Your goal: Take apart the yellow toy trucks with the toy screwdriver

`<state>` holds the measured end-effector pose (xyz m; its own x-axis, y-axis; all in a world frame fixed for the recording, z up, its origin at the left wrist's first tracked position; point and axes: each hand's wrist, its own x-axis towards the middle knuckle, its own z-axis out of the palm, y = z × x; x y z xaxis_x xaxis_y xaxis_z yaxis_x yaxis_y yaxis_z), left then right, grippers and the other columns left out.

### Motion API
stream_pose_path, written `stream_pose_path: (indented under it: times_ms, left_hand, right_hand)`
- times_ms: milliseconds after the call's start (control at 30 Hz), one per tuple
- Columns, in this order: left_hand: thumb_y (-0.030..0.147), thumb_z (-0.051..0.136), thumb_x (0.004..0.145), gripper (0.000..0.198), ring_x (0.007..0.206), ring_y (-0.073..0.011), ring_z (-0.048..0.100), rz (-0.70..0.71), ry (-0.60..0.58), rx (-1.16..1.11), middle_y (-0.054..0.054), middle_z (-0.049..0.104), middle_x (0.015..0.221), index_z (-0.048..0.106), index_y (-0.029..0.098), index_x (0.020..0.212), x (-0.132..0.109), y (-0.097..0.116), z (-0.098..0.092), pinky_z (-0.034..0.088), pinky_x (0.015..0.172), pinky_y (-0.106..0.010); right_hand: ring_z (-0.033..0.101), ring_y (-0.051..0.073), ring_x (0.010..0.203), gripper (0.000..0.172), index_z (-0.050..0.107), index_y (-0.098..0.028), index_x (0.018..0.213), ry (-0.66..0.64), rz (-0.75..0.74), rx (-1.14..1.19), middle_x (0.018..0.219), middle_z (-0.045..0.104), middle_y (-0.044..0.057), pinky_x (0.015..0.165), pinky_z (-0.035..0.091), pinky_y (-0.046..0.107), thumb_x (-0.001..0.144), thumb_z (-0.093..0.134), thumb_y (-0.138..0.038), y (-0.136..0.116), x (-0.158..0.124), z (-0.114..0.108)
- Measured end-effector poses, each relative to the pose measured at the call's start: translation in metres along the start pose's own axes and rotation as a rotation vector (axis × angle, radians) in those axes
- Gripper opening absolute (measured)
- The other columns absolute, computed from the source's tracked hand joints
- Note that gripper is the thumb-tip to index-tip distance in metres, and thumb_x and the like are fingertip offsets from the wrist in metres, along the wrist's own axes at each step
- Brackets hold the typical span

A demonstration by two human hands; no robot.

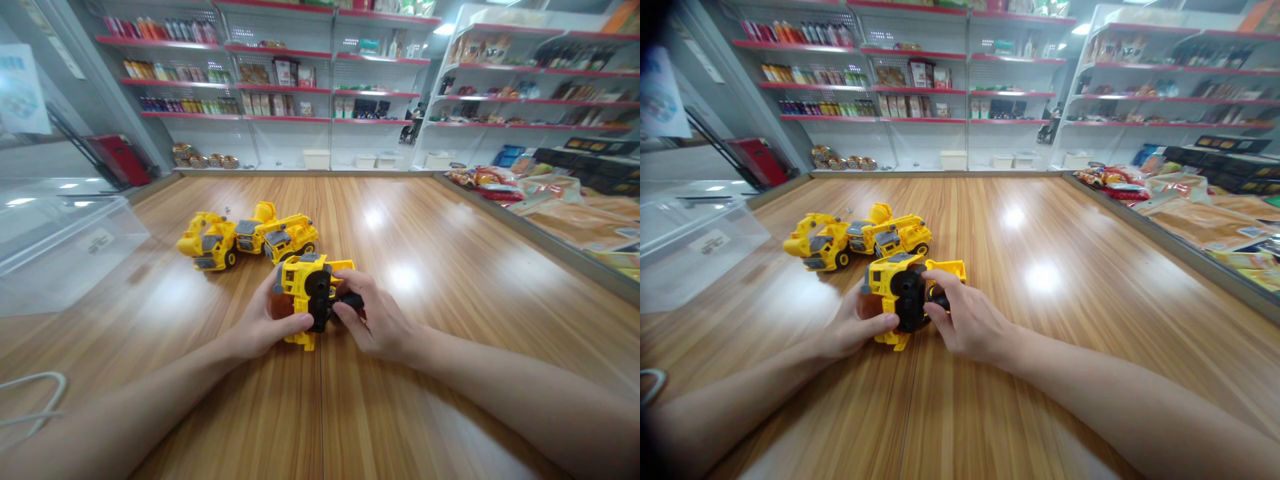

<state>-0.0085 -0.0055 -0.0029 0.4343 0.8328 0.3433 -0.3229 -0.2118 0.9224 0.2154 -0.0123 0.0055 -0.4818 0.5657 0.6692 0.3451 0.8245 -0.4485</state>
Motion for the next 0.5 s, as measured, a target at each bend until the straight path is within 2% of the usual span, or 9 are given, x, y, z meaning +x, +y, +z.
stream_pose_path:
  times_ms: [200, 267, 400, 500]
  left_hand:
    - [0.022, 0.08, 0.07, 0.066, 0.116, -0.0316, 0.06, -0.099, -0.082, -0.068, -0.016, 0.062, 0.126, 0.051, 0.017, 0.129, -0.003, -0.002, -0.008, 0.054, 0.092, -0.039]
    - [0.023, 0.081, 0.068, 0.064, 0.11, -0.0294, 0.063, -0.135, -0.099, -0.087, -0.014, 0.067, 0.117, 0.054, 0.016, 0.125, -0.003, -0.002, -0.01, 0.056, 0.086, -0.036]
    - [0.026, 0.082, 0.068, 0.046, 0.1, -0.0267, 0.067, -0.175, -0.102, -0.152, -0.013, 0.071, 0.104, 0.064, 0.013, 0.109, 0.0, 0.0, -0.008, 0.057, 0.077, -0.031]
    - [0.027, 0.082, 0.068, 0.044, 0.093, -0.0246, 0.068, -0.191, -0.095, -0.208, -0.012, 0.071, 0.104, 0.065, 0.013, 0.106, 0.002, 0.002, -0.004, 0.057, 0.075, -0.03]
  right_hand:
    - [0.059, 0.019, 0.096, 0.053, 0.036, -0.015, 0.134, 0.065, -0.177, 0.05, 0.109, 0.057, 0.011, 0.084, 0.055, 0.034, 0.085, 0.055, -0.008, -0.004, 0.001, -0.002]
    - [0.06, 0.018, 0.094, 0.054, 0.036, -0.014, 0.135, 0.071, -0.176, 0.037, 0.108, 0.058, 0.011, 0.082, 0.055, 0.034, 0.085, 0.055, -0.008, -0.004, 0.001, -0.002]
    - [0.063, 0.015, 0.081, 0.052, 0.033, -0.016, 0.139, 0.033, -0.095, 0.008, 0.1, 0.062, 0.008, 0.071, 0.057, 0.029, 0.091, 0.054, -0.014, -0.002, 0.001, -0.001]
    - [0.062, 0.017, 0.089, 0.052, 0.034, -0.018, 0.138, 0.036, -0.122, -0.013, 0.103, 0.061, 0.009, 0.077, 0.057, 0.032, 0.091, 0.054, -0.013, -0.003, 0.001, 0.0]
